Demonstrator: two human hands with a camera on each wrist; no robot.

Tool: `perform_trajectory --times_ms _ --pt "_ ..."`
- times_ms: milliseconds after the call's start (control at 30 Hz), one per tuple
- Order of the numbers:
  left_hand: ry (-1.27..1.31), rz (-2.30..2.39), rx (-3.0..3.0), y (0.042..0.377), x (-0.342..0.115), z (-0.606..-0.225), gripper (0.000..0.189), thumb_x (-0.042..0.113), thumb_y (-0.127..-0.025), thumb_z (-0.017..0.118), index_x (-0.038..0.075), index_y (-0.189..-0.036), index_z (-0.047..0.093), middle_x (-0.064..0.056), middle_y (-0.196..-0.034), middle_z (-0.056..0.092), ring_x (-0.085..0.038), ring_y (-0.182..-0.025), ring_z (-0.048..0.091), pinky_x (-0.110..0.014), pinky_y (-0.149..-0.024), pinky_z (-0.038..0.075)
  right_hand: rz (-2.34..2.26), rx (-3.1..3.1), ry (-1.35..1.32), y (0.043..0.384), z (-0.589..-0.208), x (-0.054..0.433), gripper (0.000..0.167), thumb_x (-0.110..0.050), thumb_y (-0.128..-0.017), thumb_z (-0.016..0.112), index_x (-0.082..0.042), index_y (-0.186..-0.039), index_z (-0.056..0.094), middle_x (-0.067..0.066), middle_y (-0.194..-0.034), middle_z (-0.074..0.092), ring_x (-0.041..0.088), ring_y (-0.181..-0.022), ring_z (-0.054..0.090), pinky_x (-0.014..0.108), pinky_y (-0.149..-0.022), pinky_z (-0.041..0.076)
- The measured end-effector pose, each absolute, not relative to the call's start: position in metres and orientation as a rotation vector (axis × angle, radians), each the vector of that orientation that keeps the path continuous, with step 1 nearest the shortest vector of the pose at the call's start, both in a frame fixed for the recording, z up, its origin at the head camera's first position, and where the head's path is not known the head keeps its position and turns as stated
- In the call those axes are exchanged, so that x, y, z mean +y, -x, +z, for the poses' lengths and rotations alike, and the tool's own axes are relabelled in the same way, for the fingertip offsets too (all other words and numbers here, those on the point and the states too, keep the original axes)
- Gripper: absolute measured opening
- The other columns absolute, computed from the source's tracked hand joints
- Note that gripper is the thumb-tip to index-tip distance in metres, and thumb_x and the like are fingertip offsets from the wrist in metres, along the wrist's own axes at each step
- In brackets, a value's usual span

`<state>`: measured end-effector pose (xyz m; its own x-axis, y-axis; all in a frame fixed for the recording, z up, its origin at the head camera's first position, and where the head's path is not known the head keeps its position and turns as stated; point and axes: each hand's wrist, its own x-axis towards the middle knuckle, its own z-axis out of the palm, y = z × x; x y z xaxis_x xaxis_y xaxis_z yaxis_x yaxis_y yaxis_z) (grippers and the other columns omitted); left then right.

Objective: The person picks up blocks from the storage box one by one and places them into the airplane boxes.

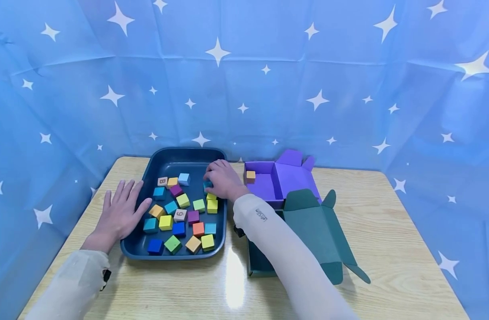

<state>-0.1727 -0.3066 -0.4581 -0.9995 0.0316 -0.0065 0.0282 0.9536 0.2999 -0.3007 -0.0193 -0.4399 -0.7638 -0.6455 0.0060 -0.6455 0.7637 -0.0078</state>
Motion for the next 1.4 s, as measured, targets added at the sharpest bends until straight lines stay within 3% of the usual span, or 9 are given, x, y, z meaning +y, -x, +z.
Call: perform_trajectory --times_ms 967,1400 --pt "-0.04 0.483 3.08 0.173 -0.305 -0.456 0.075 0.058 -0.101 0.028 0.012 -0.157 0.01 -0.027 -0.16 0.01 -0.045 -0.15 -0.007 -0.071 -0.114 -0.007 -0.021 -3.023 -1.019 0.305 -0.443 -0.03 0.034 -0.047 -0.089 0.066 -0.022 -0.113 0.071 -0.005 -0.131 0.058 0.015 -0.133 0.043 0.037 -0.126 0.013" --pt "-0.032 0.459 3.084 0.172 -0.304 -0.457 0.077 0.059 -0.1 0.027 0.011 -0.157 0.009 -0.028 -0.16 0.01 -0.046 -0.149 -0.006 -0.072 -0.114 -0.005 0.147 -2.91 -1.025 0.31 -0.4 -0.002 0.036 -0.044 -0.09 0.066 -0.019 -0.116 0.069 -0.003 -0.129 0.059 0.017 -0.127 0.044 0.036 -0.123 0.021"
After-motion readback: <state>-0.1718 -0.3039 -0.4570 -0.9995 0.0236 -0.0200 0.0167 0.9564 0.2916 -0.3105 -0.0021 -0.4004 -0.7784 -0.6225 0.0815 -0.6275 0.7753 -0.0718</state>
